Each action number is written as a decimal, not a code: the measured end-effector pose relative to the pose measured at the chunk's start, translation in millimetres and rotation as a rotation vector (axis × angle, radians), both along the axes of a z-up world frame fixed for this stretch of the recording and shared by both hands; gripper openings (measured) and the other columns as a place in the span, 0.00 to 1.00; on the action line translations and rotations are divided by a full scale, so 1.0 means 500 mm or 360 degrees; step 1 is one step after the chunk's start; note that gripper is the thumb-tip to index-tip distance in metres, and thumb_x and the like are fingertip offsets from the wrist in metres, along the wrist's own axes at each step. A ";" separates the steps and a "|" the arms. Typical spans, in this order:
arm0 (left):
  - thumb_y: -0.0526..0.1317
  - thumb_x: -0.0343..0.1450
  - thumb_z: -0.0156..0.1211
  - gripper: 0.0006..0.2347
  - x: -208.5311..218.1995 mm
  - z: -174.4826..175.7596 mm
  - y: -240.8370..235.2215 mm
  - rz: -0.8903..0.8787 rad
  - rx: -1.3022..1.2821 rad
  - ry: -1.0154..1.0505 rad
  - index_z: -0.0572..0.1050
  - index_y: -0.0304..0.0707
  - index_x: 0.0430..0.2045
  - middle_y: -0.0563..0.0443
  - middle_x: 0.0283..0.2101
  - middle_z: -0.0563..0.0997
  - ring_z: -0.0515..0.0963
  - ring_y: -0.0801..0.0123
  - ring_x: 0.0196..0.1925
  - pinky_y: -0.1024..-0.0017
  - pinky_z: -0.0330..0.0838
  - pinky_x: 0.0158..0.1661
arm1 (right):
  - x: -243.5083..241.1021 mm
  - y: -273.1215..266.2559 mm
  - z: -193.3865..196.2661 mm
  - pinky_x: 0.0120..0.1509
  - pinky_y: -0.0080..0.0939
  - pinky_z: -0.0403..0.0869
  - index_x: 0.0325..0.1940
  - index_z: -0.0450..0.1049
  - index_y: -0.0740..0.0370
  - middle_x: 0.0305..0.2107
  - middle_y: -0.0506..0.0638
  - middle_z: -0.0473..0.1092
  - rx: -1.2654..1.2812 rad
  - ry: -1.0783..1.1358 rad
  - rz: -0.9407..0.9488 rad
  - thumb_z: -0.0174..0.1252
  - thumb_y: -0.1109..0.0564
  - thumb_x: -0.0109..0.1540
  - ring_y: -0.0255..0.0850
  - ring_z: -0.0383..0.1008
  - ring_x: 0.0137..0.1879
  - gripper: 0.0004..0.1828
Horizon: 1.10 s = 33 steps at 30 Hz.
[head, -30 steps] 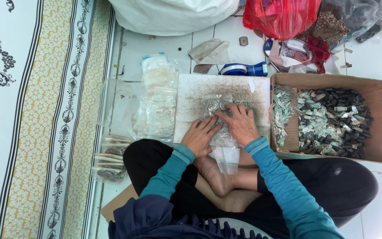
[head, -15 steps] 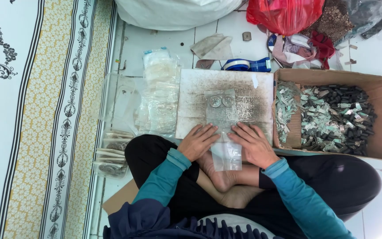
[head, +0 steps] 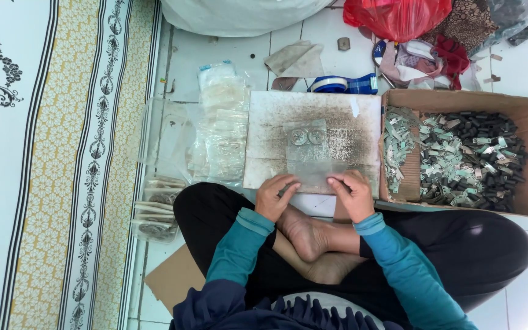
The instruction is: The person sits on the floor and sorts small metal parts from a cardboard box onto a white board. They then place the sorted parts into a small plastic bag and seal it.
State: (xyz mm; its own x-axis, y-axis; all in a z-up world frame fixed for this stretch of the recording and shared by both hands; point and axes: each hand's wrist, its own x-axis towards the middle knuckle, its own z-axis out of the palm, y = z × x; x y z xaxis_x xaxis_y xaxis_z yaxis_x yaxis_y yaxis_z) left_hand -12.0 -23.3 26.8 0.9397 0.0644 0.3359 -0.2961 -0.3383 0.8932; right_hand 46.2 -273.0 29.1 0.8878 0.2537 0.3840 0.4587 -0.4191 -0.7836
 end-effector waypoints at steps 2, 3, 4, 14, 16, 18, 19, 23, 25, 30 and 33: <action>0.40 0.74 0.65 0.09 0.007 0.015 -0.014 0.0143 -0.0016 0.0117 0.83 0.48 0.47 0.55 0.42 0.86 0.85 0.66 0.43 0.66 0.81 0.44 | 0.000 0.023 -0.022 0.50 0.42 0.74 0.46 0.85 0.51 0.25 0.45 0.77 -0.0012 0.0074 -0.0154 0.71 0.54 0.60 0.44 0.77 0.39 0.10; 0.40 0.75 0.65 0.09 0.008 0.022 -0.021 0.0287 -0.0032 0.0232 0.83 0.47 0.47 0.54 0.39 0.85 0.85 0.65 0.41 0.67 0.81 0.44 | -0.003 0.035 -0.032 0.51 0.42 0.73 0.50 0.84 0.50 0.27 0.48 0.76 -0.0027 0.0144 -0.0307 0.73 0.56 0.58 0.45 0.78 0.39 0.16; 0.40 0.75 0.65 0.09 0.009 0.017 -0.027 0.0290 -0.0033 0.0235 0.83 0.47 0.47 0.54 0.39 0.85 0.85 0.65 0.41 0.67 0.81 0.44 | -0.006 0.046 -0.010 0.51 0.42 0.73 0.50 0.84 0.50 0.27 0.48 0.76 -0.0027 0.0147 -0.0304 0.73 0.56 0.58 0.45 0.78 0.39 0.16; 0.34 0.75 0.54 0.21 0.036 0.063 -0.039 0.0336 0.0299 0.0770 0.65 0.43 0.66 0.40 0.41 0.81 0.84 0.50 0.42 0.54 0.81 0.42 | -0.004 0.089 0.043 0.51 0.40 0.61 0.55 0.80 0.37 0.24 0.38 0.71 -0.0588 0.0108 -0.0437 0.64 0.54 0.63 0.37 0.72 0.40 0.16; 0.35 0.75 0.53 0.20 0.038 0.034 -0.043 0.0331 0.0484 0.0749 0.66 0.48 0.65 0.45 0.43 0.79 0.84 0.53 0.41 0.58 0.82 0.41 | -0.004 0.090 0.041 0.51 0.39 0.61 0.54 0.80 0.37 0.26 0.38 0.71 -0.0689 0.0060 -0.0427 0.63 0.53 0.65 0.36 0.71 0.39 0.14; 0.39 0.77 0.53 0.19 0.037 0.012 -0.055 0.0306 0.0845 0.0273 0.67 0.50 0.65 0.45 0.58 0.70 0.77 0.49 0.55 0.50 0.73 0.52 | -0.003 0.086 0.038 0.51 0.41 0.62 0.54 0.80 0.39 0.26 0.41 0.70 -0.0754 -0.0007 -0.0387 0.62 0.51 0.65 0.39 0.70 0.40 0.14; 0.39 0.77 0.53 0.19 0.041 0.019 -0.058 0.0301 0.0845 0.0274 0.67 0.50 0.65 0.45 0.58 0.70 0.77 0.49 0.55 0.50 0.73 0.52 | 0.000 0.085 0.030 0.51 0.41 0.62 0.54 0.80 0.39 0.26 0.41 0.70 -0.0755 -0.0004 -0.0390 0.62 0.51 0.65 0.39 0.70 0.40 0.14; 0.58 0.79 0.42 0.30 0.045 -0.004 -0.064 -0.0163 0.1430 0.0219 0.52 0.46 0.75 0.40 0.79 0.49 0.48 0.47 0.80 0.36 0.32 0.72 | -0.001 0.074 0.007 0.52 0.42 0.62 0.56 0.80 0.37 0.27 0.41 0.69 -0.0858 -0.0020 -0.0367 0.60 0.49 0.66 0.39 0.70 0.43 0.14; 0.62 0.78 0.39 0.32 0.052 -0.026 -0.058 -0.0256 0.1559 0.0315 0.49 0.47 0.76 0.42 0.80 0.47 0.44 0.49 0.81 0.36 0.25 0.73 | 0.008 0.069 0.000 0.53 0.43 0.62 0.56 0.79 0.36 0.27 0.41 0.69 -0.0868 0.0000 -0.0361 0.60 0.47 0.66 0.40 0.70 0.44 0.14; 0.64 0.78 0.36 0.33 0.051 -0.039 -0.058 -0.0276 0.1674 0.0280 0.47 0.49 0.76 0.45 0.80 0.46 0.44 0.52 0.81 0.35 0.28 0.74 | 0.021 0.066 0.044 0.64 0.48 0.60 0.61 0.76 0.48 0.65 0.50 0.65 -0.0923 -0.0531 -0.0012 0.55 0.55 0.65 0.49 0.63 0.69 0.19; 0.58 0.80 0.38 0.29 0.050 -0.045 -0.057 -0.0207 0.1680 0.0132 0.52 0.45 0.74 0.43 0.79 0.49 0.49 0.51 0.80 0.36 0.31 0.74 | 0.036 0.056 0.004 0.67 0.49 0.58 0.65 0.73 0.50 0.63 0.47 0.69 -0.0961 -0.0505 0.0176 0.53 0.45 0.68 0.44 0.65 0.70 0.23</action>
